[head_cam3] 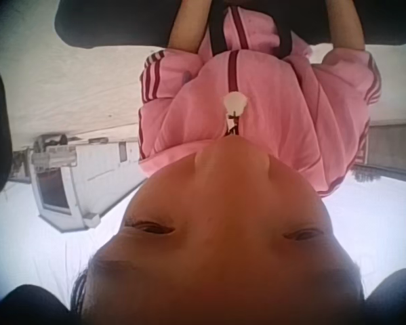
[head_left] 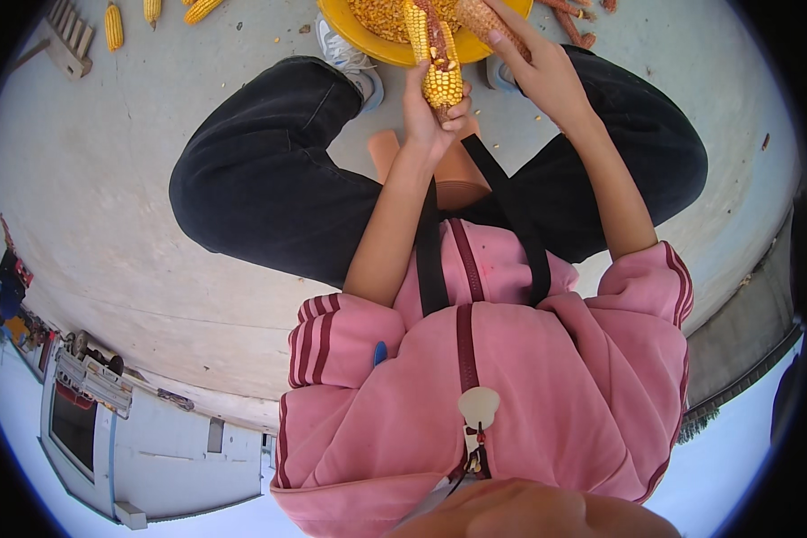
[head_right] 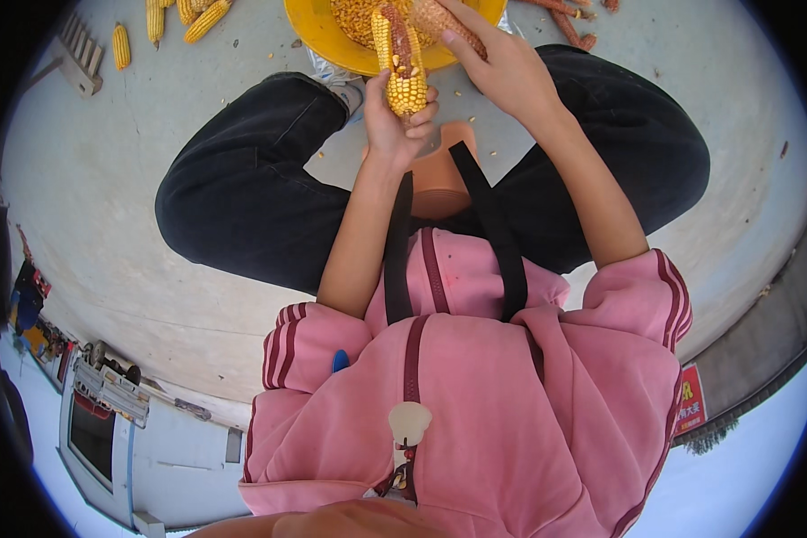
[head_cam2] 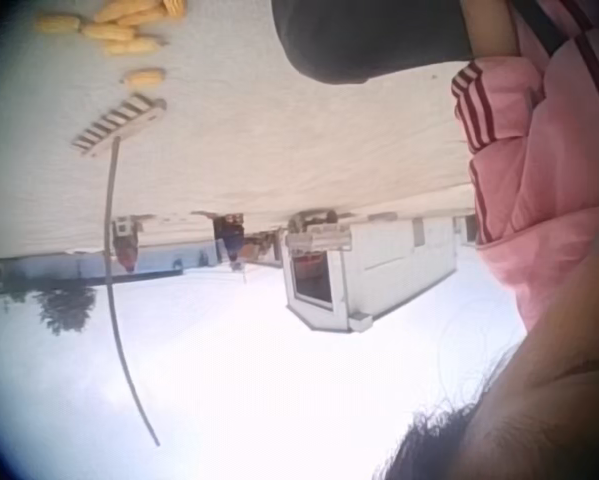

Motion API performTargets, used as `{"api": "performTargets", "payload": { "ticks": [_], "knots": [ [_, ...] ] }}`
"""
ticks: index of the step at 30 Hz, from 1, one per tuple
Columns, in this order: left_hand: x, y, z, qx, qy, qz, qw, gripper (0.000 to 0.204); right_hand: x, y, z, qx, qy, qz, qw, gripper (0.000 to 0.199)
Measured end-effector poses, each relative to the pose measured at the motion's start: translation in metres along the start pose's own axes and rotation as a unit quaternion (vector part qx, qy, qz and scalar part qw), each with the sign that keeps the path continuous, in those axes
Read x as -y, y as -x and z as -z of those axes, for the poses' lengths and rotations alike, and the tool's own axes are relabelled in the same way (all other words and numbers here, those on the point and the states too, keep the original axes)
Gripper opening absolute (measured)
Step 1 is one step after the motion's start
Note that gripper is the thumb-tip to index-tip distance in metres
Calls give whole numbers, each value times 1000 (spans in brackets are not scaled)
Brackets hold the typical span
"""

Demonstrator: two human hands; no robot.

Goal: The person sits on a small stool and shucks corn by hand, removing kernels from the cob into a yellow bowl. They handle multiple corn cobs, rotating them to remove kernels and placing the stripped cobs aside.

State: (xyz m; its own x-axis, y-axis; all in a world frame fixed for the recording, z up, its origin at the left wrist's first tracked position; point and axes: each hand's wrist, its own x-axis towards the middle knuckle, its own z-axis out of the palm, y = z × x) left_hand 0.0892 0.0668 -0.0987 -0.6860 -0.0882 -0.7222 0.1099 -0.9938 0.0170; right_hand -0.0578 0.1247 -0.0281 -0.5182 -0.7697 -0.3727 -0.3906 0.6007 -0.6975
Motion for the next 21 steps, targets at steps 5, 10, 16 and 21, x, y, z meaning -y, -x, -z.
{"api": "performTargets", "payload": {
  "ticks": [5,10,16,21],
  "knots": [
    [1,-3,6,-5,-85,-10,996,40,2,-1,-1,19,-10,-12,1000,44],
    [-1,-3,3,3,-30,4,1000,42,2,1,-2,-1,3,30,1000,44],
    [1,-3,2,-14,-31,-11,999,55,-4,28,-3,78,163,56,982,44],
    [7,-2,4,-53,-103,-52,992,55,7,55,-17,33,238,69,968,45]
  ]
}}
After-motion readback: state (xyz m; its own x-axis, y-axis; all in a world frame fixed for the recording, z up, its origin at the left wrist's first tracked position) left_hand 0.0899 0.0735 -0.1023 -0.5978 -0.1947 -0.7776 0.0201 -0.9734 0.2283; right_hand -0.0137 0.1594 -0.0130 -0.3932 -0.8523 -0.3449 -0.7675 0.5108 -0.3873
